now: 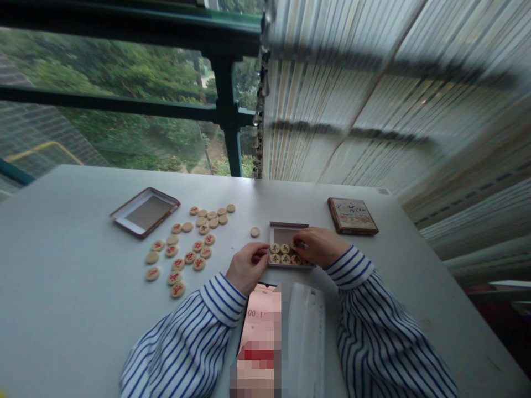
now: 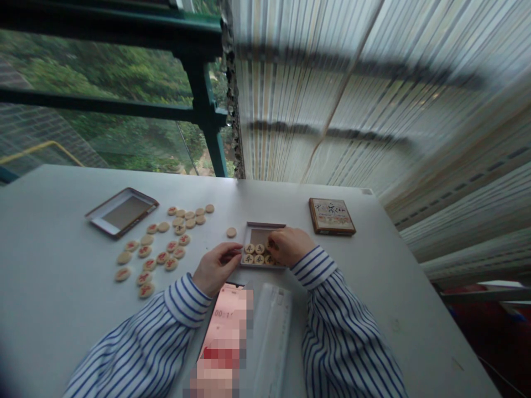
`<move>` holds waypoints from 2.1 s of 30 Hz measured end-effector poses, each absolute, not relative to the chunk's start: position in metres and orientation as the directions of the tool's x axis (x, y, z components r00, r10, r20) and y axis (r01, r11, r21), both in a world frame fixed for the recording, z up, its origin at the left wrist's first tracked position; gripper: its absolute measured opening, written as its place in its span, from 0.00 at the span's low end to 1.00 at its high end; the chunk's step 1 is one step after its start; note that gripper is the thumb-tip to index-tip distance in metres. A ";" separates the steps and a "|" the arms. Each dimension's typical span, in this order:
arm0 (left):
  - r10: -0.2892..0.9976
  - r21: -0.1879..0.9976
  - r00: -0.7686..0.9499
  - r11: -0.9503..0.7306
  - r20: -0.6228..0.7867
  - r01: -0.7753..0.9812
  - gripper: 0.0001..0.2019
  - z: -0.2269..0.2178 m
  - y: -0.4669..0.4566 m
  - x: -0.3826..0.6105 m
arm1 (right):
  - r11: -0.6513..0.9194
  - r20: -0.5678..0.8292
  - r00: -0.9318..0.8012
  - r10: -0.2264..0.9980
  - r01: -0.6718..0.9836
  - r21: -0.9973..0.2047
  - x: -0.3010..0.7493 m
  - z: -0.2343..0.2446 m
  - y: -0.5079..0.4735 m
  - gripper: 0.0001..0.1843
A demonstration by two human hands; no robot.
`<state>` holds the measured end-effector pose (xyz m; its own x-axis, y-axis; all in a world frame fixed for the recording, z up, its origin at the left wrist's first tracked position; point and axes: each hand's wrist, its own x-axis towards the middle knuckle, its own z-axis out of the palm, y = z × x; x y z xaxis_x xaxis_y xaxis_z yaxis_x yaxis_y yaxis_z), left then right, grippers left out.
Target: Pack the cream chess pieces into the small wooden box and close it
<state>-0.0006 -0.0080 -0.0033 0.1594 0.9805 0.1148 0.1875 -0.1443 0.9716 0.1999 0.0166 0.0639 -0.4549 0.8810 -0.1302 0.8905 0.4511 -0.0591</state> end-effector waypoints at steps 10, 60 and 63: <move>0.971 0.959 0.194 -0.179 0.137 0.218 0.11 -0.005 -0.008 -0.001 | 0.472 -0.156 -0.475 0.866 0.880 -0.059 0.199 0.062 0.018 0.12; 0.953 0.904 0.236 -0.262 0.188 0.338 0.09 -0.002 -0.008 0.000 | 0.478 -0.304 -0.462 0.833 0.878 -0.025 0.199 0.067 0.019 0.13; 0.953 0.903 0.234 -0.264 0.191 0.339 0.09 -0.001 -0.008 -0.001 | 0.485 -0.303 -0.469 0.830 0.874 -0.024 0.200 0.067 0.019 0.13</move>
<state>-0.0010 -0.0078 -0.0011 0.2341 0.9532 0.1911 0.3393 -0.2643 0.9028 0.1996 0.0185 0.0673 -0.4687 0.8299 -0.3026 0.8743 0.4849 -0.0242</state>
